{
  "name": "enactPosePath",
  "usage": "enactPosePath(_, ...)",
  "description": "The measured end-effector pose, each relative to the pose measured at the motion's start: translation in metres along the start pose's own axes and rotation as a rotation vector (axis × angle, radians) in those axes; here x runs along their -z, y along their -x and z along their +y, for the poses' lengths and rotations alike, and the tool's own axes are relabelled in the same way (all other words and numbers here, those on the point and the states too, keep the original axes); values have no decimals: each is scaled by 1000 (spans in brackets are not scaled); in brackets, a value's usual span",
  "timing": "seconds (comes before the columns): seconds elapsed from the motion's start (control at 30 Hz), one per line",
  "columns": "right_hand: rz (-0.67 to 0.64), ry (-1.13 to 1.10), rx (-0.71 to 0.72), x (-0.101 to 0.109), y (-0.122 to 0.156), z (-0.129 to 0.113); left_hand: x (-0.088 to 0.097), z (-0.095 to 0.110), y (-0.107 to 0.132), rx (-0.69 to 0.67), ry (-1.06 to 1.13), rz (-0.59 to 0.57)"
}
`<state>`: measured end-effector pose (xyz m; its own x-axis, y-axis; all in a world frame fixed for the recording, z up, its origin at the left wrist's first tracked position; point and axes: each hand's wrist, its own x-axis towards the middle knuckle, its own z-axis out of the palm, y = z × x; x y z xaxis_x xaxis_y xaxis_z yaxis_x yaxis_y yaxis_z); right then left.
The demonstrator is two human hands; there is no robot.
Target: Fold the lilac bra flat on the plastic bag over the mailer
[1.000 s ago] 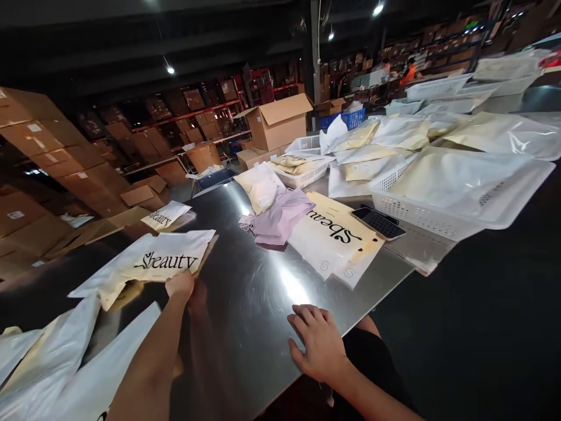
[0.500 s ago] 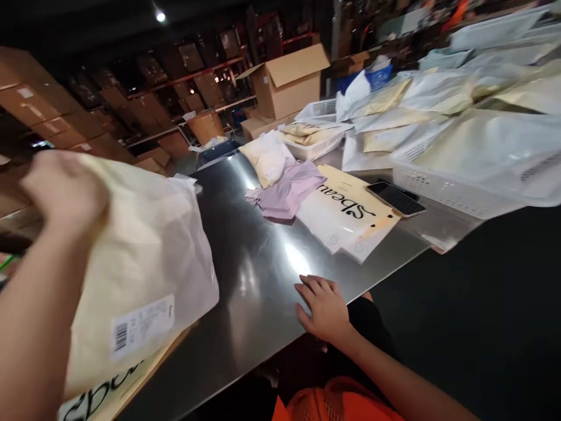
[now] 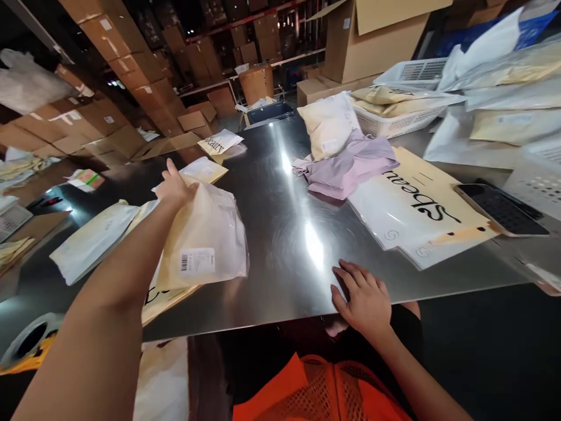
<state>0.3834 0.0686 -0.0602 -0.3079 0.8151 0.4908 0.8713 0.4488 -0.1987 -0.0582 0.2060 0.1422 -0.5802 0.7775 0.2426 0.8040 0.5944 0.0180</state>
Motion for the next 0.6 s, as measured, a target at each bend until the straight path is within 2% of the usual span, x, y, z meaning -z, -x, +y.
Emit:
enactPosePath(0.07,-7,25,2,-1,-2,-1,5,-34,6,-16,-68,18)
enactPosePath(0.1,-6,36,2,-1,-3,-1,5,-46,11,-29,-94,6)
enactPosePath(0.13,-3,45,3,-2,-4,-1,2,-51,17,-48,-110,-17)
enactPosePath(0.2,1,63,7,-2,-5,-1,-12,-45,30,-89,-106,-100)
enactPosePath(0.27,5,75,20,-2,-5,-1,-35,-20,45,-109,-75,-204)
enactPosePath(0.37,5,76,44,-1,-5,0,-74,37,76,-85,-38,-361)
enactPosePath(0.43,-1,61,48,0,-3,0,-90,74,106,-134,-8,-444)
enactPosePath(0.53,-11,4,25,1,0,2,-95,108,167,-402,72,-489)
enactPosePath(0.6,-20,-80,-17,4,1,4,-89,110,209,-654,148,-518)
